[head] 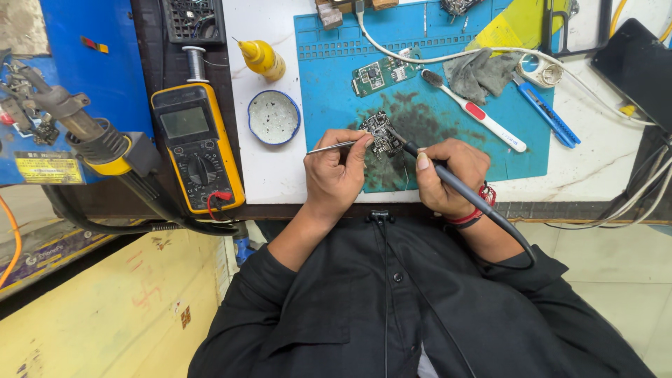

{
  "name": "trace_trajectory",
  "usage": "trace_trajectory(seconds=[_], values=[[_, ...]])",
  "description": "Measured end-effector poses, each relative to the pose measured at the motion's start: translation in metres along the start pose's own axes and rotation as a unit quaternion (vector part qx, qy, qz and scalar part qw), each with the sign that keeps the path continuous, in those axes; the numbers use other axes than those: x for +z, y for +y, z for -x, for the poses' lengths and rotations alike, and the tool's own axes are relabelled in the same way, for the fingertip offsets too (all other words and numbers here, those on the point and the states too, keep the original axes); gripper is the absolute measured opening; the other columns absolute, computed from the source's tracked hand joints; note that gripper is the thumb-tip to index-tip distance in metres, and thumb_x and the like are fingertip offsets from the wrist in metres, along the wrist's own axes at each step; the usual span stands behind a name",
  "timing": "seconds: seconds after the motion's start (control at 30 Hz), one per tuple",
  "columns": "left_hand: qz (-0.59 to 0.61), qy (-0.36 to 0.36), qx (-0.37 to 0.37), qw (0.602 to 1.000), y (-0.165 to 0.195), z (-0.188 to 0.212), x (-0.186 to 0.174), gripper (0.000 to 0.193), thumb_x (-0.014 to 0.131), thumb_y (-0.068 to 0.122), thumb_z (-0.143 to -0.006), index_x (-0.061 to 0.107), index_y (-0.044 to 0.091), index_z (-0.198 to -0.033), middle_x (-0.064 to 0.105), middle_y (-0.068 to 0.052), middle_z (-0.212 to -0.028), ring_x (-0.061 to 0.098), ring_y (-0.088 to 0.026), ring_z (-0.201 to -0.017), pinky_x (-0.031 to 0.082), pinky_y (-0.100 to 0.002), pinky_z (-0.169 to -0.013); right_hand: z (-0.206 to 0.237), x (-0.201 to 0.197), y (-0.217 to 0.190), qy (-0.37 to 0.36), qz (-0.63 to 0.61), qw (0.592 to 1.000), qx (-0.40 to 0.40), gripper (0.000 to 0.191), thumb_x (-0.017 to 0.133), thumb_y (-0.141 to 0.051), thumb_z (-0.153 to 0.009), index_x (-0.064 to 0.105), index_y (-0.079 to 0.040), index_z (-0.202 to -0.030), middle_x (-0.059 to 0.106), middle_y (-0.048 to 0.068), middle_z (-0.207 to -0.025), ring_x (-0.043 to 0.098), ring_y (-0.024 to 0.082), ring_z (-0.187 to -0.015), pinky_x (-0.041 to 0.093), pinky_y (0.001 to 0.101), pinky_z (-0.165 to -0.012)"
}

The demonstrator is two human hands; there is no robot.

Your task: The person uses a soldering iron and tweezers to apply solder to multiple points on a small circuit board. The person holds the board steady with tweezers while applying heat and solder to specific pads and components.

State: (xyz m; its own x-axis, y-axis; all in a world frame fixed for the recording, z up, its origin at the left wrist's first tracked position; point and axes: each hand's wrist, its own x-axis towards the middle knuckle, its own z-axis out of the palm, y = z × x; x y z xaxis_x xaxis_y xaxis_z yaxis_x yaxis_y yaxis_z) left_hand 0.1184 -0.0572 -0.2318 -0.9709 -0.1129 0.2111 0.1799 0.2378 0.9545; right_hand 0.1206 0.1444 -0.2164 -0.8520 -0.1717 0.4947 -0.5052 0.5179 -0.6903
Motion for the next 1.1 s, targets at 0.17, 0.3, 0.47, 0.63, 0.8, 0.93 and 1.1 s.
trace_trajectory(seconds=[0.17,0.3,0.47,0.63,0.8,0.93,1.1], values=[[0.008,0.002,0.010,1.000,0.0001,0.0001,-0.0003,0.010,0.075,0.004,-0.099,0.067,0.000,-0.103,0.073,-0.008,-0.085,0.066,-0.008,-0.064,0.050,-0.024,-0.058,0.0009,0.0007,-0.0006,0.004,-0.002,1.000,-0.002,0.010,0.067,-0.004,-0.098,0.061,0.000,-0.091,0.067,0.012,-0.079,0.062,0.024,-0.062,0.046,0.0346,-0.059],[0.010,0.001,0.002,1.000,-0.0001,0.0006,-0.0007,0.010,0.075,0.005,-0.099,0.067,0.000,-0.102,0.073,-0.007,-0.083,0.066,-0.008,-0.063,0.050,-0.024,-0.057,0.0009,0.0010,-0.0017,0.006,0.002,1.000,0.001,0.009,0.068,-0.003,-0.097,0.062,0.000,-0.090,0.065,0.011,-0.076,0.062,0.024,-0.060,0.045,0.0348,-0.058],[0.012,-0.004,-0.001,1.000,-0.0011,0.0010,0.0001,0.010,0.075,0.005,-0.099,0.067,0.001,-0.103,0.072,-0.006,-0.080,0.065,-0.007,-0.063,0.049,-0.024,-0.057,-0.0001,0.0004,-0.0023,0.007,-0.003,1.000,0.001,0.010,0.067,-0.004,-0.097,0.062,-0.001,-0.090,0.065,0.011,-0.076,0.062,0.024,-0.061,0.046,0.0346,-0.058],[0.011,-0.001,-0.008,1.000,-0.0016,0.0016,-0.0002,0.010,0.075,0.005,-0.099,0.067,0.001,-0.102,0.071,-0.005,-0.078,0.064,-0.007,-0.062,0.048,-0.023,-0.056,-0.0002,0.0002,-0.0028,0.003,-0.003,1.000,0.003,0.010,0.067,-0.004,-0.097,0.061,-0.001,-0.089,0.064,0.011,-0.075,0.061,0.024,-0.060,0.045,0.0351,-0.058],[0.005,-0.001,-0.008,1.000,-0.0016,0.0016,-0.0005,0.010,0.075,0.005,-0.099,0.067,0.001,-0.102,0.071,-0.005,-0.078,0.064,-0.007,-0.061,0.047,-0.023,-0.055,0.0007,0.0008,-0.0029,0.001,0.002,1.000,0.006,0.010,0.068,-0.004,-0.097,0.061,-0.001,-0.090,0.064,0.011,-0.075,0.061,0.024,-0.061,0.045,0.0350,-0.059],[0.006,0.001,0.004,1.000,-0.0017,0.0011,-0.0004,0.010,0.075,0.006,-0.099,0.066,0.001,-0.103,0.072,-0.006,-0.081,0.065,-0.007,-0.063,0.049,-0.024,-0.057,0.0007,-0.0003,-0.0029,-0.002,0.004,1.000,0.003,0.010,0.067,-0.004,-0.097,0.061,-0.001,-0.090,0.065,0.011,-0.076,0.061,0.024,-0.061,0.045,0.0350,-0.059],[0.011,0.000,0.004,1.000,-0.0016,0.0011,0.0000,0.010,0.074,0.006,-0.100,0.066,0.001,-0.103,0.072,-0.007,-0.083,0.066,-0.008,-0.065,0.050,-0.024,-0.058,0.0012,-0.0007,-0.0032,-0.003,0.003,1.000,0.011,0.011,0.067,-0.005,-0.097,0.061,-0.001,-0.089,0.064,0.011,-0.076,0.061,0.024,-0.061,0.045,0.0352,-0.059]])
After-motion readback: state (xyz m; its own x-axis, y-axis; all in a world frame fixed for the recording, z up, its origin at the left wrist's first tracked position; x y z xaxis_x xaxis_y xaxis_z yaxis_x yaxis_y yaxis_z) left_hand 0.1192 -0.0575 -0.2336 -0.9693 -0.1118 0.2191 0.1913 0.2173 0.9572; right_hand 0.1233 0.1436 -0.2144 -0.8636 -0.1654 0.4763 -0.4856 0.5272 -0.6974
